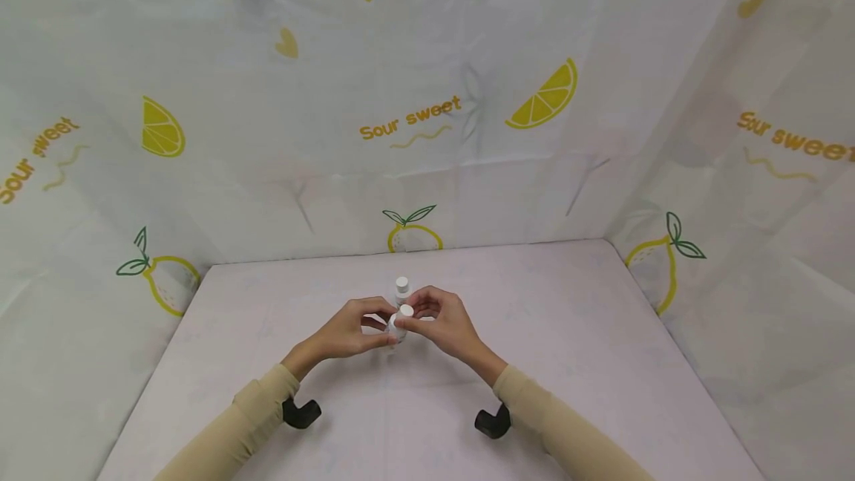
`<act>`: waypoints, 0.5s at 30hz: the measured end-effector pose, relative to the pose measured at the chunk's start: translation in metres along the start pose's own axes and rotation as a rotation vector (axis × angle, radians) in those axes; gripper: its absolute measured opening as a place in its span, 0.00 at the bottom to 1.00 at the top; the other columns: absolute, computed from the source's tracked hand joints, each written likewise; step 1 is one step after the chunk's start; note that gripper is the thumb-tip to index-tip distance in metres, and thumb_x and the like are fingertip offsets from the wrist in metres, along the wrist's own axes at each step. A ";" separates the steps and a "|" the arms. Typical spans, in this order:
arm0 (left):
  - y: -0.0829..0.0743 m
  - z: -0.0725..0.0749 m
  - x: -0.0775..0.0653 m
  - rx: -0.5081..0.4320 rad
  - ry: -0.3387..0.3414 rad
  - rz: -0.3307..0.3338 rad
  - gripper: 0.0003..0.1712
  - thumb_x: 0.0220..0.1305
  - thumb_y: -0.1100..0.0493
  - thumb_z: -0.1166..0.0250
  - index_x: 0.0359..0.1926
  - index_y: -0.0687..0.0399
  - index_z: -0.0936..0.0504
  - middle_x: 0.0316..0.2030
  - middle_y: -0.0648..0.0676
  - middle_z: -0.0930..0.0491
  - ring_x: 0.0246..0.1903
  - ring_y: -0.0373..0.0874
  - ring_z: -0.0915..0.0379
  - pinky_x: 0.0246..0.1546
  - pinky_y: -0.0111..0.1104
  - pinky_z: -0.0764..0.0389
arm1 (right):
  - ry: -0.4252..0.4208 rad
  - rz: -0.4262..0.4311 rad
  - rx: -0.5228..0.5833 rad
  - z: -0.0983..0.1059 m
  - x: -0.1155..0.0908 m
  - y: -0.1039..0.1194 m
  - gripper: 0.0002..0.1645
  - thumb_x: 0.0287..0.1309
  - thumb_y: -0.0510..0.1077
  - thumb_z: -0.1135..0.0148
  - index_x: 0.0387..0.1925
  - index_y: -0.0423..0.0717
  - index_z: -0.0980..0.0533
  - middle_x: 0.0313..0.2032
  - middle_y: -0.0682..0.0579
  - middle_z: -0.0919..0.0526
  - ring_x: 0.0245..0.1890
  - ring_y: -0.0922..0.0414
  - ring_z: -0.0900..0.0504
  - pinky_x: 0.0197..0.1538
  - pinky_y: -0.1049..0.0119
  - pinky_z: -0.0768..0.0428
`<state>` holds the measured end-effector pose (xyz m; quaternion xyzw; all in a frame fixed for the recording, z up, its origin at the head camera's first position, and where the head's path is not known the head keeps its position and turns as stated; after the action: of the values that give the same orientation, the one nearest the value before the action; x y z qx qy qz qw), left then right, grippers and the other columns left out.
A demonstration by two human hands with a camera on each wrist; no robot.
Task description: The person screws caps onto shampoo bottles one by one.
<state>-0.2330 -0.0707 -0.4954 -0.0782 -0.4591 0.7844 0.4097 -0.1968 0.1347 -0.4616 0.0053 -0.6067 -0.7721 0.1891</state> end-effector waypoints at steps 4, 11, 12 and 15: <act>0.001 0.000 0.000 -0.001 -0.003 0.009 0.18 0.58 0.48 0.30 0.49 0.42 0.20 0.44 0.45 0.20 0.45 0.35 0.21 0.44 0.26 0.15 | 0.012 0.013 -0.010 0.001 -0.001 0.005 0.18 0.51 0.39 0.28 0.41 0.36 0.24 0.40 0.39 0.19 0.38 0.54 0.17 0.44 0.70 0.15; 0.002 0.001 0.001 -0.012 0.007 0.013 0.19 0.58 0.48 0.30 0.50 0.44 0.20 0.45 0.46 0.20 0.46 0.35 0.21 0.45 0.26 0.16 | 0.064 0.008 0.010 0.004 0.004 -0.017 0.21 0.54 0.41 0.29 0.48 0.40 0.24 0.47 0.43 0.18 0.44 0.54 0.17 0.52 0.67 0.16; 0.003 0.001 0.001 -0.014 0.010 0.016 0.19 0.58 0.48 0.30 0.50 0.43 0.20 0.45 0.46 0.20 0.46 0.35 0.21 0.45 0.26 0.16 | 0.086 0.011 0.025 0.006 0.004 -0.018 0.21 0.54 0.42 0.30 0.49 0.41 0.24 0.48 0.43 0.19 0.46 0.53 0.17 0.53 0.68 0.17; 0.003 0.002 0.001 -0.026 0.021 0.017 0.19 0.57 0.48 0.29 0.50 0.42 0.21 0.46 0.46 0.20 0.47 0.36 0.21 0.45 0.26 0.15 | 0.171 0.018 0.094 0.010 0.005 -0.019 0.22 0.57 0.42 0.32 0.53 0.41 0.25 0.52 0.41 0.20 0.51 0.49 0.18 0.55 0.70 0.18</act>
<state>-0.2362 -0.0724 -0.4966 -0.0956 -0.4643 0.7808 0.4070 -0.2089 0.1459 -0.4756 0.0746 -0.6240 -0.7377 0.2465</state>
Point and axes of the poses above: each hand's wrist, its own x-axis towards the middle knuckle, its own z-axis out of the back of the hand, y = z × x, the point moved 2 cm from there along x, towards the middle knuckle
